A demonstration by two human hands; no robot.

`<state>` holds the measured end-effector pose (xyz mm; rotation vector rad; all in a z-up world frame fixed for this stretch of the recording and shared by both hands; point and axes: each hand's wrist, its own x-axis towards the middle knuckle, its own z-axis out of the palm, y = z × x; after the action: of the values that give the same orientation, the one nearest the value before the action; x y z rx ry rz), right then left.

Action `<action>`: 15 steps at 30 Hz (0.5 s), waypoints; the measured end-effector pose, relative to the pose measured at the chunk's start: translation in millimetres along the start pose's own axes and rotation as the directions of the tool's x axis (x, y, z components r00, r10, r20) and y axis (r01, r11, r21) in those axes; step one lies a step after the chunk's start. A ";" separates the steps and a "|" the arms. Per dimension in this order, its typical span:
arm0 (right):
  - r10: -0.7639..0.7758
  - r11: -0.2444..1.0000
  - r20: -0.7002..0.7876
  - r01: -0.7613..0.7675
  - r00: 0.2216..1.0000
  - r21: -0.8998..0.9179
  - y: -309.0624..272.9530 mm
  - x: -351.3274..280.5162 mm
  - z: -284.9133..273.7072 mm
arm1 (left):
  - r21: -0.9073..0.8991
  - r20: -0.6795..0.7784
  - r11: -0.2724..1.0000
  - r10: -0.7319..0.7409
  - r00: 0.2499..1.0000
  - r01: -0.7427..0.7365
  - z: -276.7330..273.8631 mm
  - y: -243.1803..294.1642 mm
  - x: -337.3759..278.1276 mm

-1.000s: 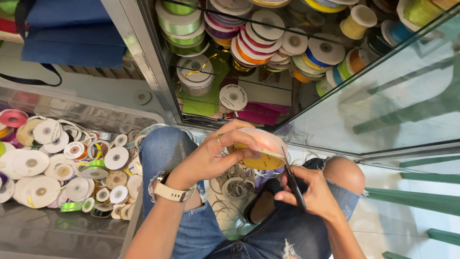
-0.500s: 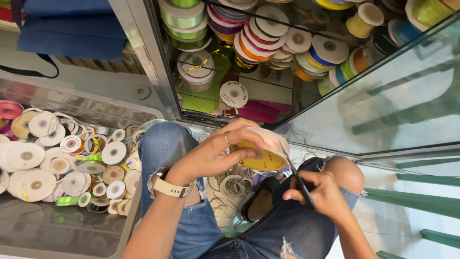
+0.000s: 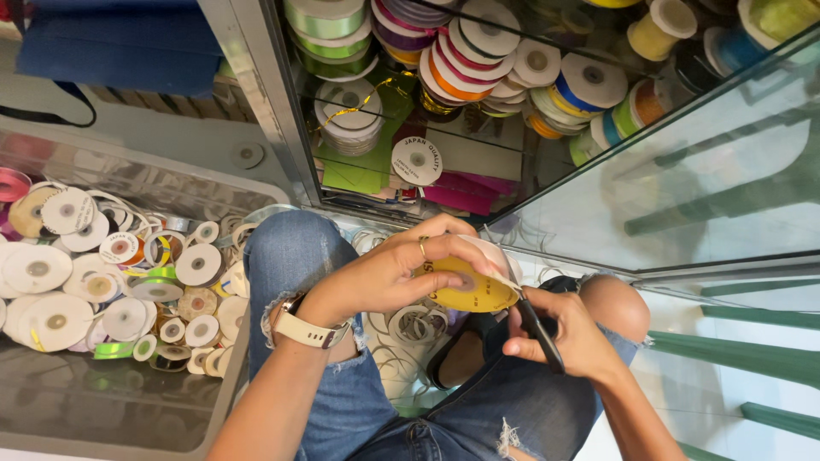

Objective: The person sits on the floor and uses scissors to cut the paper labels off spools of ribbon. They remove the label from a white spool, then a yellow spool, and place the trimmed spools into a nearby bin.

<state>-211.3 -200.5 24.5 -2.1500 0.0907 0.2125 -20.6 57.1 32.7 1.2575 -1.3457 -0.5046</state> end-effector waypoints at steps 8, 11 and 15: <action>-0.016 0.998 -0.048 0.013 0.999 -0.065 14.1 -5.2 -2.7 | -0.009 -0.022 1.000 0.030 0.999 -0.030 -1.3 4.9 3.2; -0.021 1.000 -0.057 0.021 0.998 -0.008 23.5 -7.2 1.1 | 0.002 -0.020 0.999 0.051 0.998 -0.051 -0.5 0.8 1.5; -0.006 1.000 -0.041 0.007 0.999 0.014 26.1 -9.9 0.1 | -0.027 0.018 0.998 0.055 0.998 -0.054 -2.9 -3.4 -0.1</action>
<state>-224.9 -215.1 4.9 -2.1410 0.1089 0.1633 -16.8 57.1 30.4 1.1943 -1.3812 -0.4954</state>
